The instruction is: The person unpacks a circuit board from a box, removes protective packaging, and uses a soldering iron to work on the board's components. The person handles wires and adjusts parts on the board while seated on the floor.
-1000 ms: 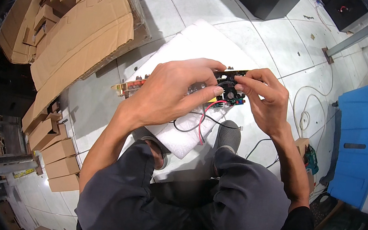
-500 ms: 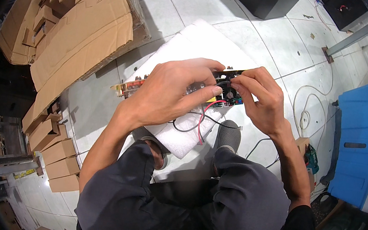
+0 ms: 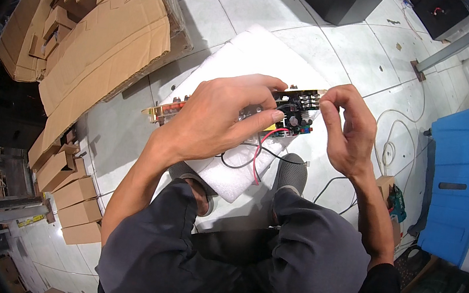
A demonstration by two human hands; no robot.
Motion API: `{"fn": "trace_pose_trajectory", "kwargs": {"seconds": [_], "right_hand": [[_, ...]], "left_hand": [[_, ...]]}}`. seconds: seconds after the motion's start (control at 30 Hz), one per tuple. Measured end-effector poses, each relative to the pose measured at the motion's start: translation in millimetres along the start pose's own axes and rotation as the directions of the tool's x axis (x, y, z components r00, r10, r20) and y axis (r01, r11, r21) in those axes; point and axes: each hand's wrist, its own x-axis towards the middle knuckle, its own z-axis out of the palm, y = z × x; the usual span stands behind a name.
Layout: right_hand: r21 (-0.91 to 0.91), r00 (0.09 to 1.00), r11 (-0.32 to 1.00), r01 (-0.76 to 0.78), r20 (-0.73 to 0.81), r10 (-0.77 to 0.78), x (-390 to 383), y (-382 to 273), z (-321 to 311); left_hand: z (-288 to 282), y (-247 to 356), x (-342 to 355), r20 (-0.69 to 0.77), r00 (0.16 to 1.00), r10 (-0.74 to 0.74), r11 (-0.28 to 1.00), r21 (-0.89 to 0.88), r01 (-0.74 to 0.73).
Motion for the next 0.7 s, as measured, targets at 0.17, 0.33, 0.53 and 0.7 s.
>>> {"fn": "trace_pose_trajectory", "kwargs": {"seconds": [0.17, 0.33, 0.53, 0.7], "right_hand": [[0.220, 0.937, 0.915, -0.339, -0.006, 0.349, -14.5, -20.4, -11.5], [0.279, 0.802, 0.753, -0.596, 0.150, 0.579, -42.7, -4.5, -26.4], [-0.001, 0.597, 0.605, -0.796, 0.165, 0.786, -110.1, 69.4, -57.3], [-0.336, 0.550, 0.523, -0.784, 0.014, 0.835, -187.9, 126.6, -106.3]], "left_hand": [[-3.4, 1.4, -0.8, -0.017, 1.000, 0.008, 1.000, 0.005, -0.008], [-3.4, 8.7, 1.9, 0.056, 0.998, -0.034, 0.996, -0.080, 0.039], [-3.8, 9.8, 1.0, 0.029, 0.996, -0.083, 0.992, -0.090, 0.085], [-1.6, 16.2, 3.8, 0.045, 0.988, -0.144, 0.983, -0.109, 0.149]]}}
